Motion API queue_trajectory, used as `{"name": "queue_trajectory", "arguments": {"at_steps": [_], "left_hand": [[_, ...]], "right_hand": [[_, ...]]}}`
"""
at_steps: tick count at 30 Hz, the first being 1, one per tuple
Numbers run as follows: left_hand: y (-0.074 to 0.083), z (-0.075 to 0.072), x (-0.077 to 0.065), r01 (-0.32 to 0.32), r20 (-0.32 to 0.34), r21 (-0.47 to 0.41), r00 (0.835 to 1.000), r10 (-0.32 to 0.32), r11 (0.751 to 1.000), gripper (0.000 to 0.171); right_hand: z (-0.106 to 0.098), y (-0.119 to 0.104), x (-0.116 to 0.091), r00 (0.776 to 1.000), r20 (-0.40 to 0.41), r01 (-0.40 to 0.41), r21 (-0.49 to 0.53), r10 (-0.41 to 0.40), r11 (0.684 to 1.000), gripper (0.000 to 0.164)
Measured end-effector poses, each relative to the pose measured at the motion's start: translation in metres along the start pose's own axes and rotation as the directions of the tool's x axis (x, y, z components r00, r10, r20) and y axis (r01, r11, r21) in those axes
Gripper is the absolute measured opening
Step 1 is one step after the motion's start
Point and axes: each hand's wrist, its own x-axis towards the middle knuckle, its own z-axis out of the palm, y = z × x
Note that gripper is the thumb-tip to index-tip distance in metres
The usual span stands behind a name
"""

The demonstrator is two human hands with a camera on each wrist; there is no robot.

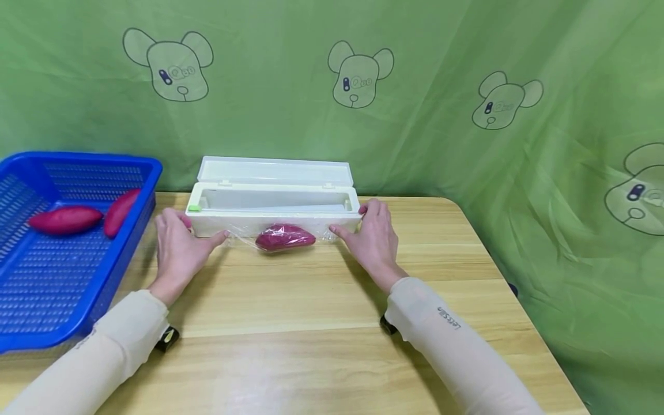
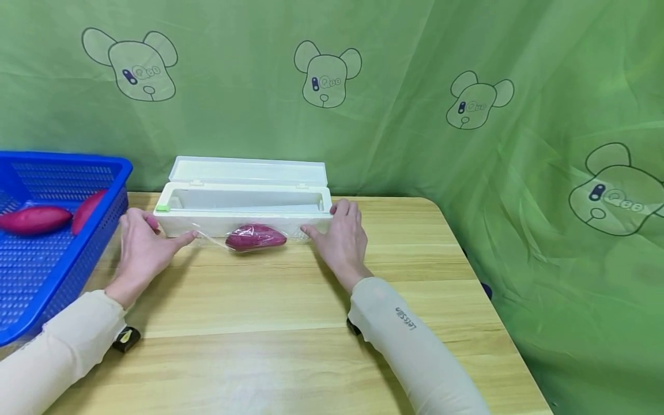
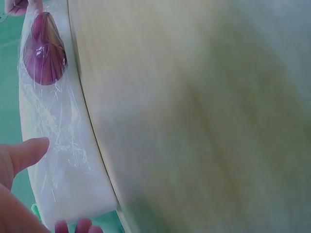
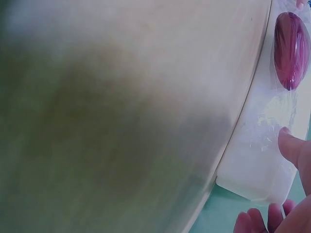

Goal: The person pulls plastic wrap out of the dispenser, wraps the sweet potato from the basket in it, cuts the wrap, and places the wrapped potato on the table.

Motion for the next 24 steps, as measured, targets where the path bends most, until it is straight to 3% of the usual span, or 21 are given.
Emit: {"name": "queue_trajectory", "arguments": {"at_steps": [3,6,14,24], "left_hand": [[0.002,0.0,0.0,-0.01,-0.025,-0.033,1.0,0.009,0.999,0.086],[0.001,-0.002,0.001,-0.032,-0.001,-0.064,0.999,0.032,0.997,0.094],[-0.007,-0.008,0.006,-0.089,0.097,-0.11,0.99,0.1,0.99,0.091],[-0.012,-0.009,0.015,-0.111,0.067,-0.095,0.991,0.118,0.989,0.084]], "right_hand": [[0.0,0.0,0.0,1.0,0.003,0.002,0.001,-0.002,1.0,0.074],[0.0,0.001,0.0,1.0,0.002,0.003,0.004,-0.003,1.0,0.074],[-0.001,0.002,-0.001,1.0,0.008,0.014,-0.002,-0.014,1.0,0.073],[-0.002,0.002,0.001,1.0,0.02,0.014,0.004,-0.015,1.0,0.08]]}}
